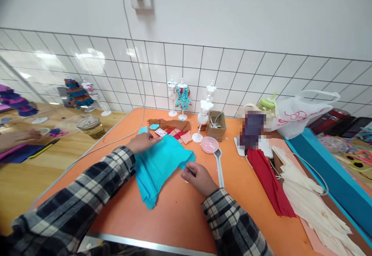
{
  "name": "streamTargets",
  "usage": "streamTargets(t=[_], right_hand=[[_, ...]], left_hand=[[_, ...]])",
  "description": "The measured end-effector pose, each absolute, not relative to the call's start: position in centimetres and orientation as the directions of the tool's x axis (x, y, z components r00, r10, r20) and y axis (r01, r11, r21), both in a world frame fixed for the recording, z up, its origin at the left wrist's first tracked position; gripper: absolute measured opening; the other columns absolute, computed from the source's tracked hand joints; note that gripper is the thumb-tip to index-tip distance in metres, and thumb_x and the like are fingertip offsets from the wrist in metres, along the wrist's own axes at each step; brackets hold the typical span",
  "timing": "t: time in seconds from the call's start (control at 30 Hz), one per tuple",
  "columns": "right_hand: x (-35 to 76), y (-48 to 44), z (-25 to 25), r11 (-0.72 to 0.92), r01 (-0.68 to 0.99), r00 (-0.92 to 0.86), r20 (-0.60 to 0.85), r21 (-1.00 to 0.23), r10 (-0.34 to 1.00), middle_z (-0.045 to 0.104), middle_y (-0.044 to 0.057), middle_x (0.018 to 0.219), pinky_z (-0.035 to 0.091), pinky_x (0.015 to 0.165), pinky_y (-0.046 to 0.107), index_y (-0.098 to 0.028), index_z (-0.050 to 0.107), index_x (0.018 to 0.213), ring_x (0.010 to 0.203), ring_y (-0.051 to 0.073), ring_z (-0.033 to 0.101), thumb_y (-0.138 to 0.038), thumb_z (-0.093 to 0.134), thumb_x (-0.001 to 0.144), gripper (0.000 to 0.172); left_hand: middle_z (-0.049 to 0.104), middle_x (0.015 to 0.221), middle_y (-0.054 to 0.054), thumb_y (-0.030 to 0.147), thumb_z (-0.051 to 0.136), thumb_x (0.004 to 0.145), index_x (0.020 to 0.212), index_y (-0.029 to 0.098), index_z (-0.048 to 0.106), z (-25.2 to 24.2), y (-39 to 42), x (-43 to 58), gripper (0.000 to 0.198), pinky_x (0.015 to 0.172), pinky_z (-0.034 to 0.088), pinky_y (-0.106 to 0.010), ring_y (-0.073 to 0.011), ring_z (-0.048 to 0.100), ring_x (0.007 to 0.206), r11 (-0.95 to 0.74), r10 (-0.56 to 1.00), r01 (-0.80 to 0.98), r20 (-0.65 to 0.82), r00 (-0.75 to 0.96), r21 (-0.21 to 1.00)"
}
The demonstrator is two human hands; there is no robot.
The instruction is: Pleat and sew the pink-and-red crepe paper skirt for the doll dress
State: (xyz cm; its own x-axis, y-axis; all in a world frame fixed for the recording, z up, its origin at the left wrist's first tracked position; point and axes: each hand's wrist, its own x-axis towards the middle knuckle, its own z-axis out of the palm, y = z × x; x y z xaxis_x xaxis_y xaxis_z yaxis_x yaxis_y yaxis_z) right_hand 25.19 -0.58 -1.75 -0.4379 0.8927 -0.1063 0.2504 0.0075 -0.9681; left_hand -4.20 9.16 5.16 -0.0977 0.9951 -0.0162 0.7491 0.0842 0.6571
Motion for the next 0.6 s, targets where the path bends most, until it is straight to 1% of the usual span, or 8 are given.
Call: streamTargets(t=[0.03,0.1,0.2,0.3,0.37,0.47,0.57,0.6], right_hand=[[25.6,-0.4,-1.9,0.073,0.322,-0.322,-0.037,-0.944,0.946,0.049,-0.004,0.061,0.034,0.052,0.026,-0.022,0.052,0.081,0.052,0.013,0.045,-0.061,0.063,0.082,0.041],[26.2,0.2,-2.4,0.113,0.522,-0.085,0.080,-0.845,0.993,0.058,0.000,0.067,0.034,0.058,0.028,-0.021,0.059,0.102,0.063,0.020,0.055,-0.044,0.064,0.085,0.030],[26.1,1.5,-3.0,0.045,0.714,0.019,0.083,-0.699,0.996,0.066,0.004,0.073,0.031,0.060,0.030,-0.018,0.052,0.138,0.070,0.026,0.063,-0.039,0.060,0.088,0.054],[25.4,3.0,-3.0,0.037,0.762,0.033,0.095,-0.646,0.995,0.073,0.011,0.087,0.034,0.063,0.031,-0.019,0.062,0.126,0.080,0.028,0.067,-0.038,0.063,0.087,0.043],[25.3,3.8,-3.0,0.057,0.752,0.026,0.115,-0.656,0.993,0.074,0.009,0.088,0.035,0.065,0.030,-0.021,0.068,0.108,0.082,0.026,0.068,-0.028,0.062,0.085,0.024],[25.6,4.0,-3.0,0.067,0.713,0.067,0.163,-0.698,0.984,0.074,0.008,0.088,0.036,0.066,0.029,-0.021,0.066,0.103,0.084,0.026,0.067,-0.025,0.057,0.086,0.019],[25.9,3.4,-3.0,0.109,0.650,0.085,0.215,-0.752,0.973,0.073,0.006,0.086,0.038,0.067,0.028,-0.021,0.062,0.105,0.086,0.025,0.067,-0.028,0.053,0.088,0.020],[25.9,3.1,-2.9,0.132,0.626,0.072,0.225,-0.768,0.972,0.072,0.005,0.082,0.039,0.067,0.028,-0.021,0.061,0.104,0.083,0.025,0.066,-0.030,0.053,0.088,0.020]], left_hand=[[0.064,0.129,-0.012,0.036,0.064,0.097,0.128,0.016,0.062,4.0,9.8,-3.7,0.037,0.091,0.058,-0.048,-0.0268,0.066,0.110,0.126,0.992,0.766,-0.057,-0.115,0.630],[0.073,0.103,-0.015,0.048,0.083,0.076,0.088,0.014,0.072,2.0,10.1,-2.9,0.037,0.095,0.048,-0.058,-0.0410,0.063,0.110,0.172,0.985,0.781,-0.094,-0.144,0.601],[0.072,0.089,-0.015,0.054,0.089,0.058,0.066,0.018,0.065,0.3,9.4,-2.3,0.044,0.097,0.041,-0.058,-0.0479,0.059,0.113,0.161,0.987,0.760,-0.082,-0.141,0.630],[0.072,0.097,-0.013,0.059,0.082,0.061,0.074,0.020,0.066,-0.3,8.1,-2.2,0.044,0.097,0.044,-0.047,-0.0426,0.056,0.119,0.083,0.995,0.682,-0.026,-0.093,0.727],[0.072,0.097,-0.012,0.067,0.074,0.065,0.080,0.020,0.066,-0.1,6.9,-2.7,0.050,0.094,0.047,-0.044,-0.0377,0.059,0.113,0.043,0.999,0.597,-0.021,-0.044,0.801],[0.074,0.093,-0.011,0.081,0.058,0.072,0.094,0.019,0.068,0.5,4.9,-4.2,0.066,0.085,0.054,-0.044,-0.0342,0.068,0.100,0.055,0.993,0.434,-0.093,0.067,0.899],[0.078,0.093,-0.015,0.079,0.077,0.056,0.100,0.018,0.072,1.0,3.1,-5.8,0.075,0.082,0.058,-0.046,-0.0371,0.073,0.095,0.139,0.935,0.275,-0.218,0.280,0.951],[0.079,0.099,-0.017,0.074,0.084,0.051,0.105,0.018,0.073,1.1,2.8,-6.2,0.078,0.086,0.058,-0.050,-0.0407,0.072,0.103,0.237,0.878,0.119,-0.266,0.399,0.964]])
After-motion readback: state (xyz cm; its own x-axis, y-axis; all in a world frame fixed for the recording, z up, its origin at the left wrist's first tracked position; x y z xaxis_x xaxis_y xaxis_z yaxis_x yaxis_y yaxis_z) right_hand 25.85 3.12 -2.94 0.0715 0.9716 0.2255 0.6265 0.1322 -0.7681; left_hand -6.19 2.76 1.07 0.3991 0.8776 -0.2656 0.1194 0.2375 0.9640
